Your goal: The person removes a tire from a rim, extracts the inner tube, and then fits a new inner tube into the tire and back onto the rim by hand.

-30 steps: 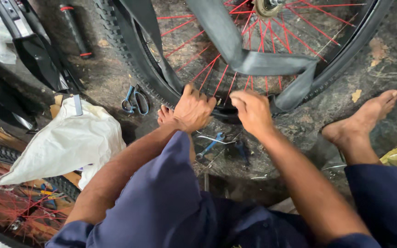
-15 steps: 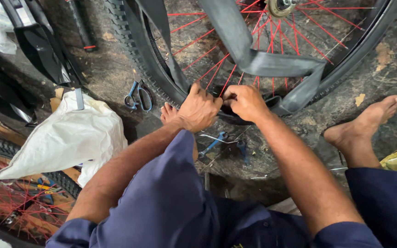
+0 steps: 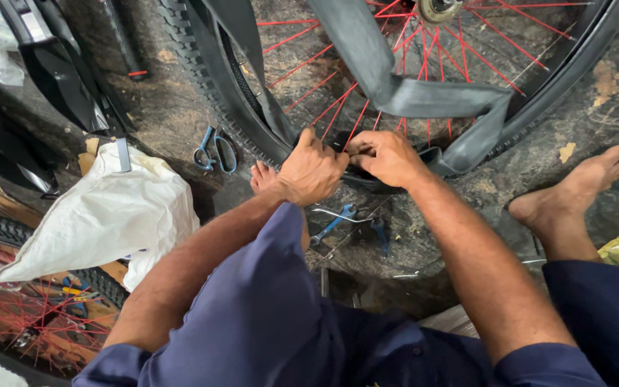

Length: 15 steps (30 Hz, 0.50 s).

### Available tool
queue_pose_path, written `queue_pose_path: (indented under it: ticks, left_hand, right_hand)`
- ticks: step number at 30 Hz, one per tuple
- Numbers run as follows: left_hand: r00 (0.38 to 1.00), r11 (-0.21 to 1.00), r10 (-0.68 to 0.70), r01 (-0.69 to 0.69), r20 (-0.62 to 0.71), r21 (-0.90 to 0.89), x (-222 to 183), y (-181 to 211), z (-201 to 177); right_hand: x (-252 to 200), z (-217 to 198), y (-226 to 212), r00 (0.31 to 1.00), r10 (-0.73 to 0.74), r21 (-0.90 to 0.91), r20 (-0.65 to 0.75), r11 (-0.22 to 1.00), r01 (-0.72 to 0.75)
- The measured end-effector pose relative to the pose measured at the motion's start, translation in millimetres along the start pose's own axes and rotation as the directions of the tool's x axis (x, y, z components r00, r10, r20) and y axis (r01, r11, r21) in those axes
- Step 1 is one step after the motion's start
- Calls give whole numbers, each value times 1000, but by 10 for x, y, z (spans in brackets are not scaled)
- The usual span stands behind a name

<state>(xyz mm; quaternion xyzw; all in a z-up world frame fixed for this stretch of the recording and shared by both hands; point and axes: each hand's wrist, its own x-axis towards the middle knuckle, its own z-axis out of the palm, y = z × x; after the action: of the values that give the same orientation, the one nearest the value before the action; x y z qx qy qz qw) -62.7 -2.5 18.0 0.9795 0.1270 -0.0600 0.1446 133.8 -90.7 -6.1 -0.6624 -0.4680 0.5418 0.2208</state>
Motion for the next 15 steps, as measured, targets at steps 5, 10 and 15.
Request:
queue_pose_path:
  ticks: [5,10,15]
  left_hand:
    - [1000,1000,-4,4,-10,10,7,5,-31]
    - [999,1000,-3,3,37,4,5,2,-23]
    - [1000,1000,-10,10,-3,7,-3,12,-20]
  right_hand:
    - [-7,56,-112,999,34,-184,-40,982,-41]
    - [-43,103,-85,994,-63,-252,-88,967,39]
    - [-131,220,-87,968,-192,-441,-162,892,103]
